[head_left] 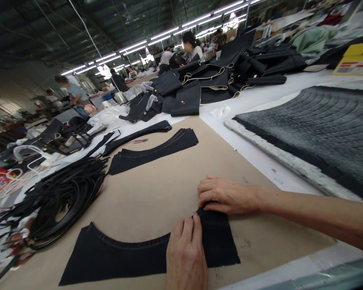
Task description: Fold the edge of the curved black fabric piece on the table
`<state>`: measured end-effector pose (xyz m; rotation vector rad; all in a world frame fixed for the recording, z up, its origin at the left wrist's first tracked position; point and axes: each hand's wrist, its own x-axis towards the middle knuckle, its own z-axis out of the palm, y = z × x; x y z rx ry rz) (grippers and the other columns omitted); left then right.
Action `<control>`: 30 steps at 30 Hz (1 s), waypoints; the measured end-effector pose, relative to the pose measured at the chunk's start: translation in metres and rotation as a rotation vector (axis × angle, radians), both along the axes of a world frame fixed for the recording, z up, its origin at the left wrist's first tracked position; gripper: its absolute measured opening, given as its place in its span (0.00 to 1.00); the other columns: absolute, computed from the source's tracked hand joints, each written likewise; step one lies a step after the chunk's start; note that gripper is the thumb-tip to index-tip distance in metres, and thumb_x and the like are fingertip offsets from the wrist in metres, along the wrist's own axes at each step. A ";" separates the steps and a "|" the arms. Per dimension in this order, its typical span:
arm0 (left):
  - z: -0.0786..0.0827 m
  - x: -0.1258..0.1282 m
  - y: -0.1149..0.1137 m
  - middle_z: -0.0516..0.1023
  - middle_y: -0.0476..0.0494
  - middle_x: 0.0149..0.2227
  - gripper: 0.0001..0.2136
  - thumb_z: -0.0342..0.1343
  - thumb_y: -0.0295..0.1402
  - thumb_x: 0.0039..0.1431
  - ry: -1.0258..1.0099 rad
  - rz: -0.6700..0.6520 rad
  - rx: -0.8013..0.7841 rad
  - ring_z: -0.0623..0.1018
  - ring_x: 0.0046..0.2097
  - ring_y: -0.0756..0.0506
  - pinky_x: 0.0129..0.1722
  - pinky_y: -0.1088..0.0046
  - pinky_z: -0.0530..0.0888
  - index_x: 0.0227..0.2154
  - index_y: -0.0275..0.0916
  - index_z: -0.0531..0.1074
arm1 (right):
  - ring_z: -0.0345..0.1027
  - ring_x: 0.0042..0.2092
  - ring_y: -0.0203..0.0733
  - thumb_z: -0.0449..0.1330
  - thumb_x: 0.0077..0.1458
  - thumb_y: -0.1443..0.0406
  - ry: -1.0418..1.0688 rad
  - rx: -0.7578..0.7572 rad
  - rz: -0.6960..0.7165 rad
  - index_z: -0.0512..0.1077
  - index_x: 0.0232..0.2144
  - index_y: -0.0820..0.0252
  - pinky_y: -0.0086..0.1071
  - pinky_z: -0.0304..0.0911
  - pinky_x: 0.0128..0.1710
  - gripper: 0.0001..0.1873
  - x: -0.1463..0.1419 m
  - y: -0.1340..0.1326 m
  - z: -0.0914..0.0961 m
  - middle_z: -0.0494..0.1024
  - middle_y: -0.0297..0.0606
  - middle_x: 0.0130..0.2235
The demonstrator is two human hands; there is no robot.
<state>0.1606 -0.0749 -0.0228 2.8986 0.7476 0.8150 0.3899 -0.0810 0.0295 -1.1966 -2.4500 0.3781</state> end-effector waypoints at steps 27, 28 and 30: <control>0.010 0.007 0.008 0.68 0.38 0.43 0.25 0.40 0.14 0.56 0.129 -0.042 -0.108 0.69 0.43 0.40 0.45 0.61 0.72 0.57 0.31 0.61 | 0.62 0.43 0.44 0.47 0.62 0.75 0.032 0.055 0.009 0.71 0.40 0.62 0.39 0.55 0.48 0.14 0.014 -0.009 -0.008 0.71 0.42 0.39; 0.012 0.009 0.007 0.68 0.38 0.42 0.26 0.40 0.14 0.55 0.138 -0.030 -0.104 0.69 0.43 0.40 0.44 0.60 0.72 0.57 0.30 0.60 | 0.62 0.42 0.44 0.47 0.62 0.75 0.037 0.056 0.009 0.71 0.40 0.62 0.39 0.55 0.48 0.15 0.014 -0.009 -0.008 0.71 0.42 0.39; 0.015 0.012 0.006 0.67 0.38 0.41 0.27 0.42 0.13 0.54 0.159 -0.019 -0.097 0.68 0.42 0.40 0.44 0.60 0.72 0.58 0.31 0.61 | 0.62 0.42 0.44 0.46 0.62 0.75 0.049 0.057 0.007 0.72 0.40 0.62 0.39 0.55 0.47 0.15 0.014 -0.010 -0.007 0.71 0.42 0.39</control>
